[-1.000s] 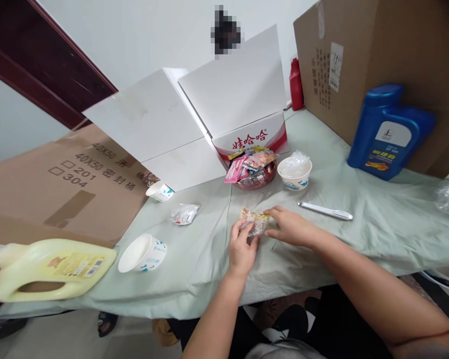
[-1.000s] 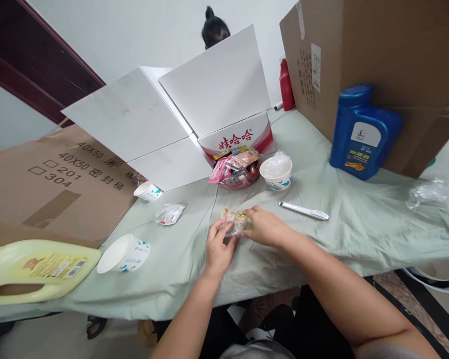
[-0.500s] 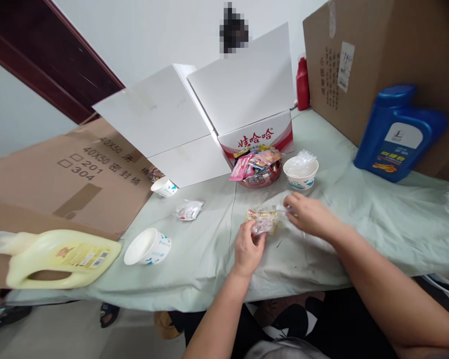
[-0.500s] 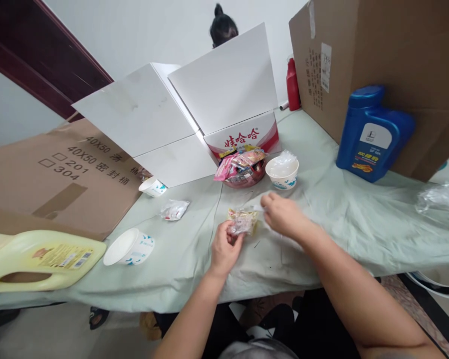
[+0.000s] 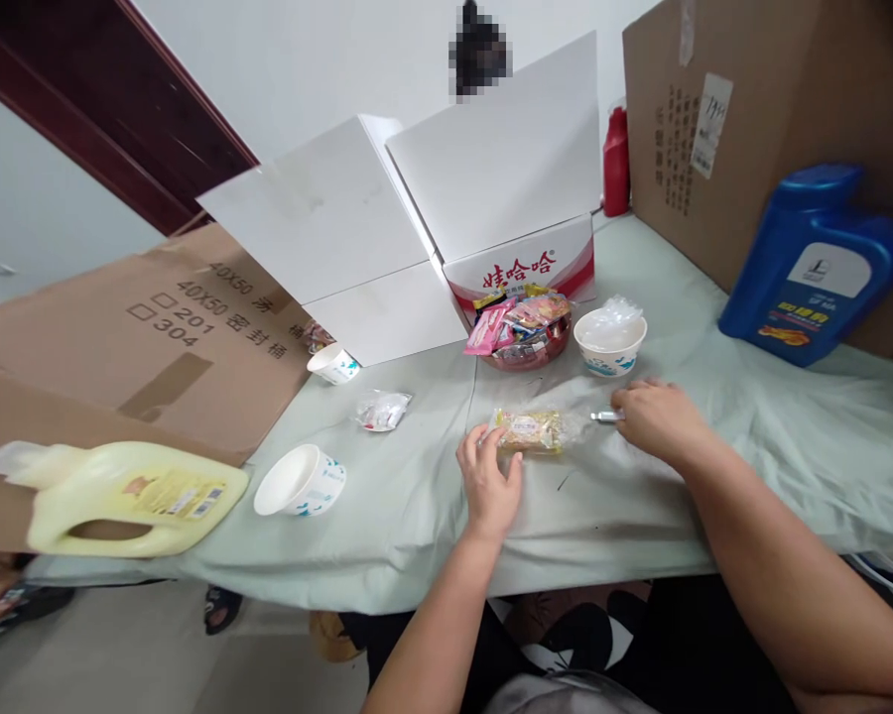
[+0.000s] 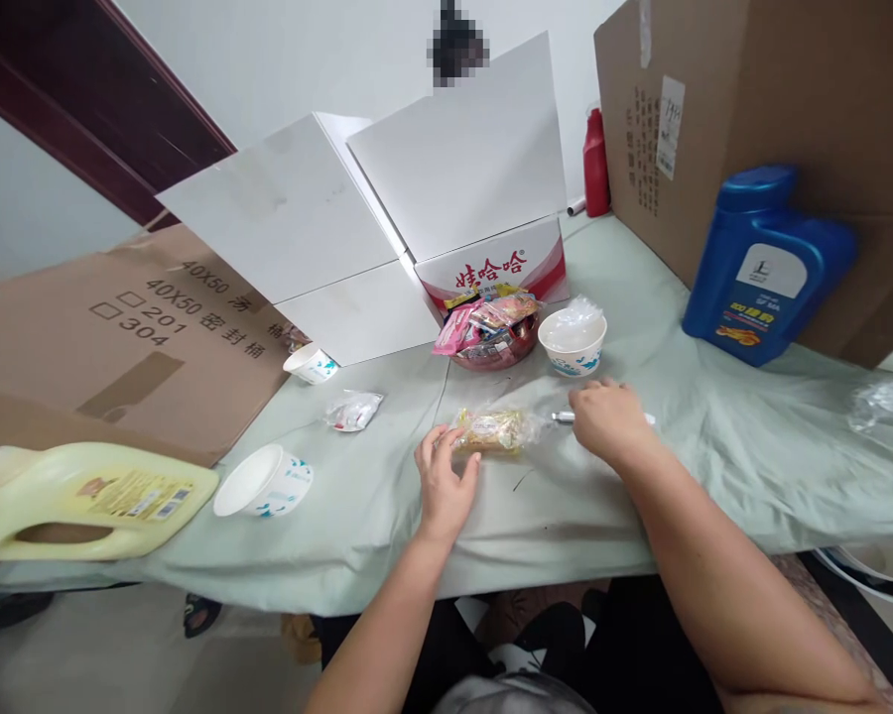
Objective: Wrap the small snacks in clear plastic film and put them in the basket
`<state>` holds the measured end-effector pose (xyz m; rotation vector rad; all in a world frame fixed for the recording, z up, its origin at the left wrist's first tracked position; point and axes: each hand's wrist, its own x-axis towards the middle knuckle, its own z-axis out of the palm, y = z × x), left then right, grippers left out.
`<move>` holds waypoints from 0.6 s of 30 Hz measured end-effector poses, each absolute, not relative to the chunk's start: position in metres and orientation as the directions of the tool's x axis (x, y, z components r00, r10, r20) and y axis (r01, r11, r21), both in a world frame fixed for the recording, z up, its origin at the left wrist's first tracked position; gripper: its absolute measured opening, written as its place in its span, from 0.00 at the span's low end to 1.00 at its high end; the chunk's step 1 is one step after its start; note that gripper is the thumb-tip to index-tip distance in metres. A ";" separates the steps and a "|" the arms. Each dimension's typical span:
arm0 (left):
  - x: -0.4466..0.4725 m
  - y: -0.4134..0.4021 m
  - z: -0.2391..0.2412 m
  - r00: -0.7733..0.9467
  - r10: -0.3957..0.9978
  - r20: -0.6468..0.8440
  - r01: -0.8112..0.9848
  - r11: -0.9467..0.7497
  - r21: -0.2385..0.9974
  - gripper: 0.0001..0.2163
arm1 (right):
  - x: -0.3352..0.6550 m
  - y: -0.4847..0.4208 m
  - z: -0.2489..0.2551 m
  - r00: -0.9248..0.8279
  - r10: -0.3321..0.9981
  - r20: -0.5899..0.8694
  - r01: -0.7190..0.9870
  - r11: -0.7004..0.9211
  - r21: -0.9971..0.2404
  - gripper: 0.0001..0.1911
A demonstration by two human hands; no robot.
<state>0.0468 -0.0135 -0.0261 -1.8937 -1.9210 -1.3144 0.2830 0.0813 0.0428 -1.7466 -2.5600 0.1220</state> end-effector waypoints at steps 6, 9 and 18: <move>0.038 -0.014 -0.032 -0.466 0.784 0.410 0.554 -0.103 0.826 0.08 | 0.252 0.065 0.035 -0.539 0.735 0.411 0.623 0.676 -0.393 0.27; 0.026 -0.016 -0.030 -0.471 0.790 0.393 0.501 -0.127 0.856 0.09 | 0.230 0.059 0.032 -0.588 0.722 0.365 0.583 0.691 -0.426 0.32; -0.008 -0.052 0.020 -0.069 0.651 0.756 0.901 -0.284 0.327 0.05 | 0.236 0.031 0.055 -0.839 0.410 0.358 0.363 0.911 -0.193 0.11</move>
